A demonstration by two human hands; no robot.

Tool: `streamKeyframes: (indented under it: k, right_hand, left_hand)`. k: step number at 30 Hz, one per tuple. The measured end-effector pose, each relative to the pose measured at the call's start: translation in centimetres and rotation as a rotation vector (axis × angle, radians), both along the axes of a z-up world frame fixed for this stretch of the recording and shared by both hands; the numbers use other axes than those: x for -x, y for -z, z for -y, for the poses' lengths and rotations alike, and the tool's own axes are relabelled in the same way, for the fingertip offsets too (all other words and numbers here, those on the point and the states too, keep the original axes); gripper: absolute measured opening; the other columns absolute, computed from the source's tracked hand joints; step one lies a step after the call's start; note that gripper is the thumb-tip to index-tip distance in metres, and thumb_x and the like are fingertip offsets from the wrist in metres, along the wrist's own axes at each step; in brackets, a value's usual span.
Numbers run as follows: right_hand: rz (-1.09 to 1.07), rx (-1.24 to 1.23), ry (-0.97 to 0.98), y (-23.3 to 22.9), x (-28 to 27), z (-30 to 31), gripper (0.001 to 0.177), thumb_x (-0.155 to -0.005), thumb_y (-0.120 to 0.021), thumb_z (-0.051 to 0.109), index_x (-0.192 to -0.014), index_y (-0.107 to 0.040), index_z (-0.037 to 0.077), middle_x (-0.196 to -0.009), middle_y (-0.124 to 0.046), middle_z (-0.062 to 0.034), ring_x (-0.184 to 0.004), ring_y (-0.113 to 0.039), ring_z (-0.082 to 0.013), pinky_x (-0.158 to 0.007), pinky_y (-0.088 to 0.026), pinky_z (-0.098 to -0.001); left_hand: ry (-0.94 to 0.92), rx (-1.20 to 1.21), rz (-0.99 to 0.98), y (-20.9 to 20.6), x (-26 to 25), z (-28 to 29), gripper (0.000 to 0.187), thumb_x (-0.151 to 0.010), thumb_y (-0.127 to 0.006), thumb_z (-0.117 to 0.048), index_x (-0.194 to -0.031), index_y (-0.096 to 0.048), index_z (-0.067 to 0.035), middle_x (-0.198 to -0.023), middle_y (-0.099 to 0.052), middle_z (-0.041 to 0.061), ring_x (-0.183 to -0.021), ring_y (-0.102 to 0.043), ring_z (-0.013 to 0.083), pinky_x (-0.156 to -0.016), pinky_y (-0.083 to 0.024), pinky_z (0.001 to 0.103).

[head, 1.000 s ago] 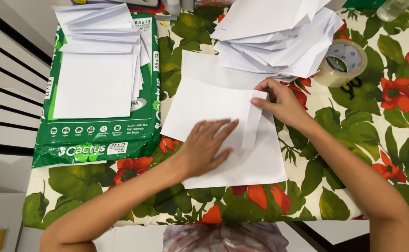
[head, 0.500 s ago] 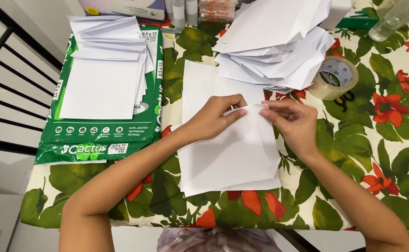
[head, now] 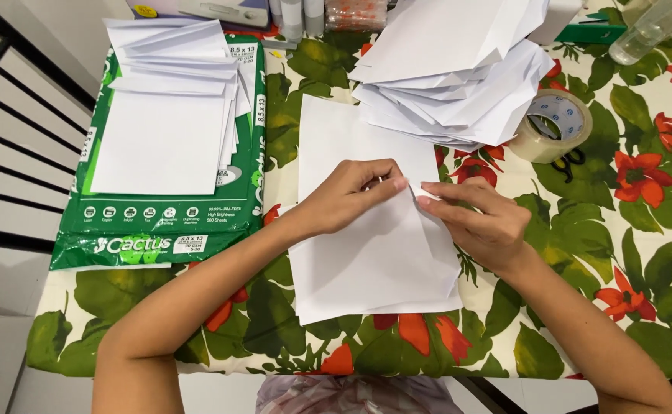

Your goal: The person is folding individual sheets of white paper and stacking them on a table.

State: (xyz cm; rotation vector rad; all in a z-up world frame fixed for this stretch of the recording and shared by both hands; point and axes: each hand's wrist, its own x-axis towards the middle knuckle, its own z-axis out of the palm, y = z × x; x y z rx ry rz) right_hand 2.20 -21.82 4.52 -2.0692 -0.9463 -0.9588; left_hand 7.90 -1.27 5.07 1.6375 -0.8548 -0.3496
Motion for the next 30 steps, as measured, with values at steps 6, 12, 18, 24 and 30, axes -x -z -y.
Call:
streamKeyframes:
  k: [6, 12, 18, 24, 30]
  right_hand:
    - [0.023, 0.075, -0.024, -0.1, 0.1, -0.2, 0.020, -0.082, -0.063, -0.009, -0.083, -0.073, 0.007, -0.088, -0.072, -0.0124, -0.061, -0.065, -0.0236, -0.061, -0.050, -0.0307]
    - [-0.744, -0.298, -0.183, -1.1, -0.8, 1.0, 0.020, -0.082, -0.064, 0.013, -0.092, -0.065, -0.004, -0.082, -0.070, -0.0142, -0.067, -0.065, -0.0174, -0.072, -0.052, -0.0338]
    - [-1.172, -0.240, -0.142, -0.5, -1.2, 1.6, 0.008, -0.077, -0.069, 0.002, -0.083, -0.071, -0.001, -0.070, -0.071, -0.0099, -0.070, -0.061, -0.0116, -0.070, -0.050, -0.0293]
    - [-1.180, -0.208, -0.131, -1.2, -0.9, 1.4, 0.007, -0.076, -0.070, 0.003, -0.082, -0.072, 0.001, -0.068, -0.070, -0.0086, -0.070, -0.061, -0.0113, -0.072, -0.048, -0.0287]
    - [-1.153, -0.202, -0.156, -0.9, -1.0, 1.5, 0.005, -0.076, -0.070, 0.002, -0.080, -0.072, 0.001, -0.064, -0.068, -0.0068, -0.068, -0.060, -0.0111, -0.073, -0.047, -0.0281]
  left_hand:
    - [-0.066, -0.014, 0.035, -1.1, 1.0, 0.6, 0.018, -0.090, -0.053, -0.022, -0.081, -0.061, -0.009, -0.065, -0.058, 0.002, -0.056, -0.049, 0.0096, -0.052, -0.039, 0.022]
    - [-0.056, -0.059, 0.092, -1.4, 1.0, 0.5, 0.016, -0.090, -0.054, -0.022, -0.080, -0.059, -0.010, -0.066, -0.060, 0.002, -0.059, -0.049, 0.0116, -0.052, -0.041, 0.023]
    - [-0.032, -0.148, 0.105, -0.6, 1.1, 1.0, 0.012, -0.089, -0.053, -0.015, -0.079, -0.058, -0.009, -0.065, -0.060, 0.003, -0.059, -0.052, 0.0135, -0.051, -0.042, 0.023]
    - [-0.012, -0.159, 0.100, -0.9, 1.3, 1.1, 0.012, -0.089, -0.053, -0.013, -0.079, -0.057, -0.009, -0.065, -0.060, 0.003, -0.059, -0.054, 0.0128, -0.051, -0.043, 0.023]
    - [-0.003, -0.128, 0.113, -0.7, 1.4, 1.1, 0.013, -0.090, -0.052, -0.012, -0.079, -0.056, -0.009, -0.064, -0.057, 0.003, -0.059, -0.054, 0.0127, -0.053, -0.044, 0.024]
